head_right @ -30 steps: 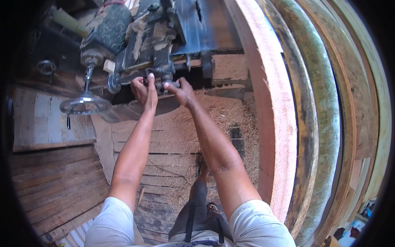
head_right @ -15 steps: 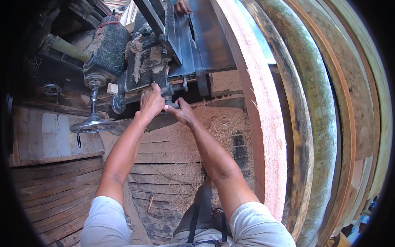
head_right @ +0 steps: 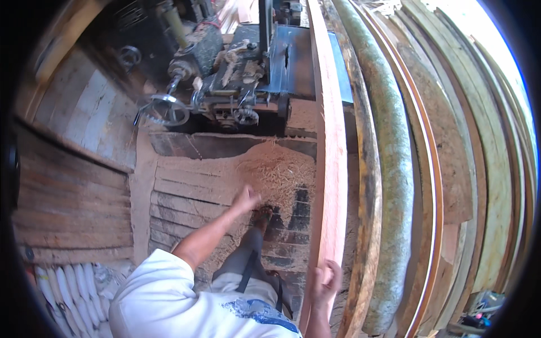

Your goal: The person planes long pieces of lumber by hand-feeding them into a stationary planer, repeatedly lifting and repositioning various boards from a stack onto the machine bed and engaging the feed mechanism.

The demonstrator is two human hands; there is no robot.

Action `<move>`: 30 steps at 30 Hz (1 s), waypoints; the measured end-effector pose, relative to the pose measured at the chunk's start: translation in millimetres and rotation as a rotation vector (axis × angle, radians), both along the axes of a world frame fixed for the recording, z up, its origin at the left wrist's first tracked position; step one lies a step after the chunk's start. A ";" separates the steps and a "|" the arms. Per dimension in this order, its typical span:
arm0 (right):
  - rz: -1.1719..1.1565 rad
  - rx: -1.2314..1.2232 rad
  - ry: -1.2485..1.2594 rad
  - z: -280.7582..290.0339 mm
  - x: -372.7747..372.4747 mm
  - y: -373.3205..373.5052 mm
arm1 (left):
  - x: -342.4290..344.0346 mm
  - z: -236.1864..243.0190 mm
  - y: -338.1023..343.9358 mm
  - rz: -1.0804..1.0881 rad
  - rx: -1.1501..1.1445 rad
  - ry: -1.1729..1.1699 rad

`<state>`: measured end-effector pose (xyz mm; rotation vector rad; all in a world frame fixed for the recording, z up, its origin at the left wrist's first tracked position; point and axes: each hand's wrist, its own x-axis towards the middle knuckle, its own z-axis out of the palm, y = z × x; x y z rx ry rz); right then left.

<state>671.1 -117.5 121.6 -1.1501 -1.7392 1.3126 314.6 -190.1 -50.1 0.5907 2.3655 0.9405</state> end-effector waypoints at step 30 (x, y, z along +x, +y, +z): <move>0.497 -1.153 0.277 -127.2 328.2 -320.4 | 646.5 110.8 -424.1 0.126 0.512 -0.757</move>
